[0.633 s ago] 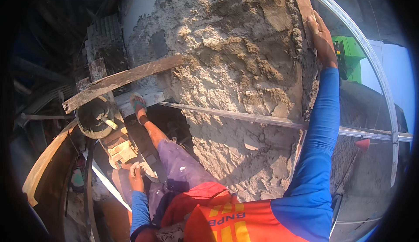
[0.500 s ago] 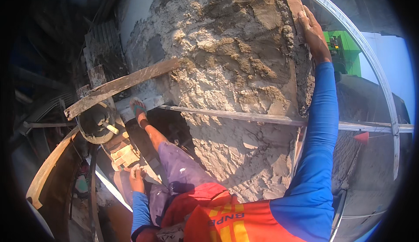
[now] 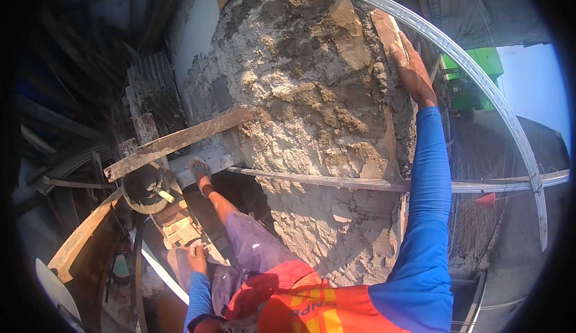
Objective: The person scoops mortar from a bucket using a trowel and applies it to a wall. They then pick up bricks, place them into the mortar, and press them into position to build up the wall structure.
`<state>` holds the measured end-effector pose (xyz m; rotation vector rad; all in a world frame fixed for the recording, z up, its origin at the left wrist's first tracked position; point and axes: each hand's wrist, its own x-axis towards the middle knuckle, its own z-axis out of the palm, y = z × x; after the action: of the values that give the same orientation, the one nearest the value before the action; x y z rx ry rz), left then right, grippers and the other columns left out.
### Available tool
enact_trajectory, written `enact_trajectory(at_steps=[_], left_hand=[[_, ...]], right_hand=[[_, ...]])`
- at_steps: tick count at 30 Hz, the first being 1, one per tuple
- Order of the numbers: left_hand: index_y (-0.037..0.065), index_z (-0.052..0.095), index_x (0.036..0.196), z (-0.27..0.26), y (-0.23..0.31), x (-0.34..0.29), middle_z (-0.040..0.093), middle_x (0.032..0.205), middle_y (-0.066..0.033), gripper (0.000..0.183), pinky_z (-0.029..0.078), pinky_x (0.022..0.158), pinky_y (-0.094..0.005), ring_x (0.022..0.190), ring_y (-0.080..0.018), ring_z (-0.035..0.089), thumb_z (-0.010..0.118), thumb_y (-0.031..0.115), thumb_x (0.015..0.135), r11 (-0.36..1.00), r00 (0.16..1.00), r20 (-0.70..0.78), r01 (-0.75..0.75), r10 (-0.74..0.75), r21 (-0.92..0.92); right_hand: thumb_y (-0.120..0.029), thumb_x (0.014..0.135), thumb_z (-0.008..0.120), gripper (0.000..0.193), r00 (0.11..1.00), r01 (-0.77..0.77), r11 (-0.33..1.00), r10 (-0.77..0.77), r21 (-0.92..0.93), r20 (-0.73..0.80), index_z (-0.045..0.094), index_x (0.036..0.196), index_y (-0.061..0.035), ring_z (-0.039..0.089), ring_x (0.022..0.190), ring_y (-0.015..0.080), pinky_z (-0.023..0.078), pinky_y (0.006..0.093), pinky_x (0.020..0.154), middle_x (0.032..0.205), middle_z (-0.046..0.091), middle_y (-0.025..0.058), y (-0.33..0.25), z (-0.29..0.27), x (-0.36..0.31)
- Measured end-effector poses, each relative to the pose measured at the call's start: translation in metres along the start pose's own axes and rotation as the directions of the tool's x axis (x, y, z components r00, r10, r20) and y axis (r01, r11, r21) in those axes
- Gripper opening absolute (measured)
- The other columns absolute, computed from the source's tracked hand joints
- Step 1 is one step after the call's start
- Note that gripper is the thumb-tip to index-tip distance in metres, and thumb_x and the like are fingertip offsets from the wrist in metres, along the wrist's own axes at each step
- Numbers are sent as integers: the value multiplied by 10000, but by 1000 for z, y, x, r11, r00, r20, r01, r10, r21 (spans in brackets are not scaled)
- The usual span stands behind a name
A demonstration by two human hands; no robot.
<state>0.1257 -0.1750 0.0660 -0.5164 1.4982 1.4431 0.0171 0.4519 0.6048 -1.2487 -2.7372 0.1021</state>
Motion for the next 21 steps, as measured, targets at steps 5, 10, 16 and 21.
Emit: enact_trajectory(at_steps=[5,10,16,21], left_hand=[[-6,620,1129,13,33,-9,673,935,-82,205,561,709,-269,767,-159,668,588,142,991,997,998,-66,-3,-2,-73],[-5,596,978,7,65,-12,679,876,-102,161,518,558,-283,665,-182,677,585,156,973,1000,988,-154,3,-7,-27],[-9,616,939,-38,92,-17,643,782,-81,165,492,458,-279,528,-132,583,610,155,954,935,968,-163,-129,191,331],[0,614,1001,-32,148,-37,639,805,-74,159,531,514,-273,558,-137,602,613,157,975,956,965,-189,-126,179,265]], right_hand=[[-553,999,491,762,999,5,999,-3,-42,33,289,1572,-94,274,1492,316,215,396,1211,1604,313,167,-9,-11,-2],[-535,983,550,719,983,-185,981,185,65,5,415,1505,-59,400,1425,315,296,386,1178,1503,465,188,27,-29,33],[-452,972,585,614,984,154,975,-137,160,-112,449,1488,-148,403,1415,354,329,450,1176,1512,442,186,-16,-35,117],[-517,936,609,698,967,206,976,-215,76,138,416,1514,-175,345,1422,437,313,455,1179,1569,297,263,-36,-14,199]])
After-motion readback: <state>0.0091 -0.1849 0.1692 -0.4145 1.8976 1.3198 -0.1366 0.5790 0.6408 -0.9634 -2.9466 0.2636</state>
